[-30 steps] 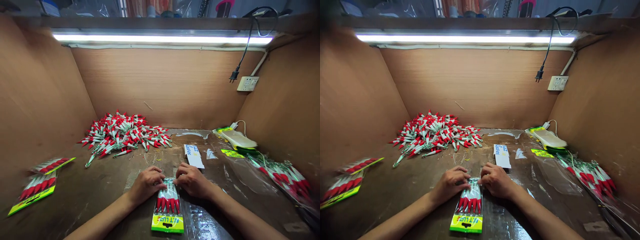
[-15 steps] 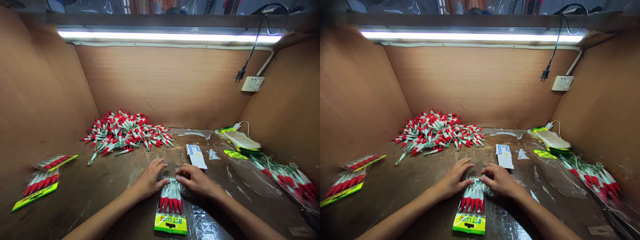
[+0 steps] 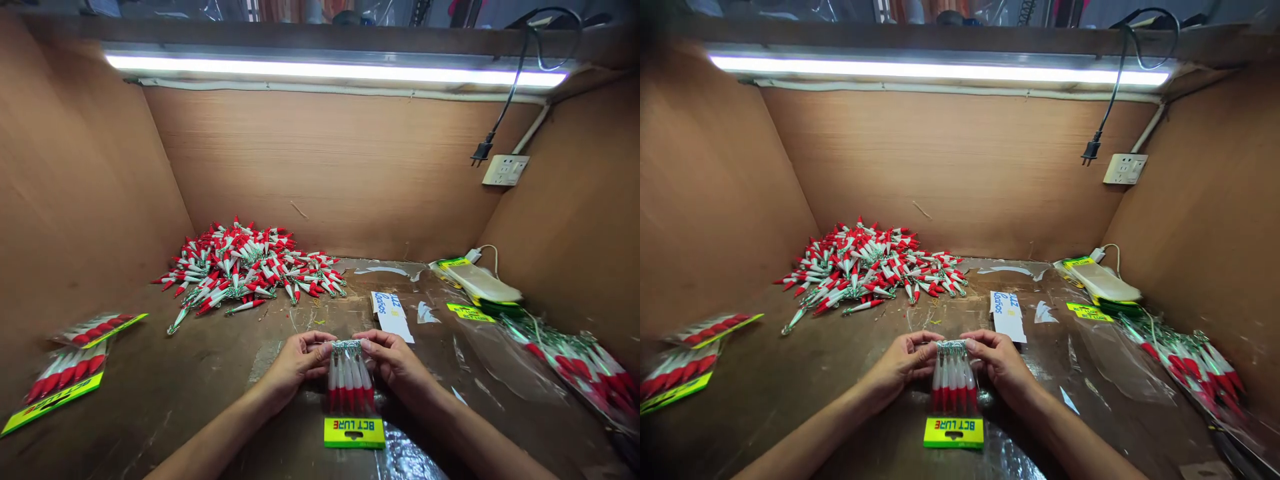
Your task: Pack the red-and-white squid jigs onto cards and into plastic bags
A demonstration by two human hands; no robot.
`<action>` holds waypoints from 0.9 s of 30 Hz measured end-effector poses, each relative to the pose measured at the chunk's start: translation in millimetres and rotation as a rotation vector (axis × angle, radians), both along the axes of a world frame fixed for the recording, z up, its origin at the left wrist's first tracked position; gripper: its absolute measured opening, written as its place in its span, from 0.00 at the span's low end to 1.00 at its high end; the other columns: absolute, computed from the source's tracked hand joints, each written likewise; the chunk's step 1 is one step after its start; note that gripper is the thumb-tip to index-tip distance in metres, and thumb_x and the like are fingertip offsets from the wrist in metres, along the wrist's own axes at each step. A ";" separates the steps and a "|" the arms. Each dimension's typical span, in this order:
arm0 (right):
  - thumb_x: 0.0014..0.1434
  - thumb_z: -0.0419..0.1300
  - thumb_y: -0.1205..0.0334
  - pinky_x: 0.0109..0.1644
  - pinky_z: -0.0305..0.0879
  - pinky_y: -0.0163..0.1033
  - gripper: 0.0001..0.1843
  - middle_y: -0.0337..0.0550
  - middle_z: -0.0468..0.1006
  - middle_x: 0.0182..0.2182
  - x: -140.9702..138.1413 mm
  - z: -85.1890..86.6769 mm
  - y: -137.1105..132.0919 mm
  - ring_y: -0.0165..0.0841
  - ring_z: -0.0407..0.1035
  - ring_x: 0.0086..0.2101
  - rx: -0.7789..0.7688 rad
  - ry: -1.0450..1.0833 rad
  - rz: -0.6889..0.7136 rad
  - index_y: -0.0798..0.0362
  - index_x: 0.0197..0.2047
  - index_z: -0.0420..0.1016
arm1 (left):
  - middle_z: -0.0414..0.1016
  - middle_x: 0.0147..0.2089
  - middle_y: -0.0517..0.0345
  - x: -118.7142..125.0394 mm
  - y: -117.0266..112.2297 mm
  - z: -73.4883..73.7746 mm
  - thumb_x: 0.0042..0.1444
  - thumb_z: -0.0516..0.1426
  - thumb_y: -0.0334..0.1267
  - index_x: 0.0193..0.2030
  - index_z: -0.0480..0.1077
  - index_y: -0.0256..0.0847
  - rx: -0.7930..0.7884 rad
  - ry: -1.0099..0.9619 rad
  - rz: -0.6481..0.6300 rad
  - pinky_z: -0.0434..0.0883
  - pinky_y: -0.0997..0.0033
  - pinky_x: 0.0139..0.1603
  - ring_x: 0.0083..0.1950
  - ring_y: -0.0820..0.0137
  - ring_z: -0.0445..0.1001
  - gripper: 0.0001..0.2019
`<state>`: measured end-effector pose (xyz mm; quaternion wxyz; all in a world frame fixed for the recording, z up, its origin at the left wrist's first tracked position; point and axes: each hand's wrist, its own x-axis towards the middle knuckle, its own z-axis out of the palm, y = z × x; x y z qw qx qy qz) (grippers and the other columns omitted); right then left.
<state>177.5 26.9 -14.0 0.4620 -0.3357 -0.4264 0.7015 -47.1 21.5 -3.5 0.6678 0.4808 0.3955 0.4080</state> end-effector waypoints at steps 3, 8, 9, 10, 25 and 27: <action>0.52 0.73 0.56 0.42 0.68 0.40 0.19 0.48 0.83 0.36 -4.2 -0.4 -4.5 0.35 0.75 0.35 -0.062 0.048 -0.059 0.57 0.44 0.82 | 0.81 0.43 0.49 1.4 -3.0 0.1 0.54 0.68 0.46 0.48 0.77 0.37 -0.061 -0.075 0.070 0.73 0.74 0.43 0.41 0.69 0.79 0.18; 0.53 0.71 0.56 0.46 0.69 0.40 0.18 0.49 0.84 0.37 -12.2 -3.9 -8.1 0.37 0.76 0.38 -0.098 0.153 -0.123 0.56 0.45 0.83 | 0.82 0.44 0.48 4.7 -5.2 -1.4 0.54 0.68 0.41 0.48 0.78 0.37 -0.190 -0.228 0.137 0.74 0.72 0.43 0.40 0.69 0.80 0.17; 0.52 0.71 0.56 0.47 0.70 0.40 0.18 0.49 0.84 0.38 -13.6 -5.6 -7.8 0.38 0.76 0.38 -0.099 0.163 -0.137 0.55 0.45 0.83 | 0.82 0.45 0.47 5.7 -5.7 -2.1 0.55 0.68 0.41 0.49 0.78 0.37 -0.204 -0.243 0.143 0.75 0.71 0.43 0.40 0.68 0.80 0.17; 0.52 0.71 0.56 0.47 0.70 0.41 0.17 0.49 0.84 0.39 -14.7 -7.3 -7.4 0.38 0.76 0.39 -0.096 0.166 -0.152 0.55 0.44 0.83 | 0.82 0.45 0.46 6.8 -6.3 -3.1 0.56 0.67 0.42 0.50 0.77 0.37 -0.208 -0.253 0.142 0.75 0.70 0.43 0.40 0.67 0.80 0.17; 0.57 0.62 0.54 0.64 0.57 0.60 0.38 0.51 0.62 0.66 47.2 -7.6 22.0 0.53 0.58 0.61 1.032 -1.391 -0.377 0.46 0.70 0.59 | 0.78 0.39 0.52 -158.8 7.3 63.9 0.53 0.63 0.55 0.60 0.64 0.37 0.508 0.580 0.783 0.74 0.66 0.33 0.33 0.64 0.77 0.33; 0.54 0.63 0.57 0.61 0.59 0.60 0.40 0.54 0.61 0.66 58.1 -20.1 31.6 0.55 0.59 0.60 1.040 -1.560 -0.381 0.49 0.69 0.60 | 0.74 0.51 0.43 -226.2 -0.5 79.5 0.58 0.58 0.55 0.67 0.55 0.36 0.551 0.658 0.981 0.74 0.56 0.42 0.44 0.56 0.77 0.36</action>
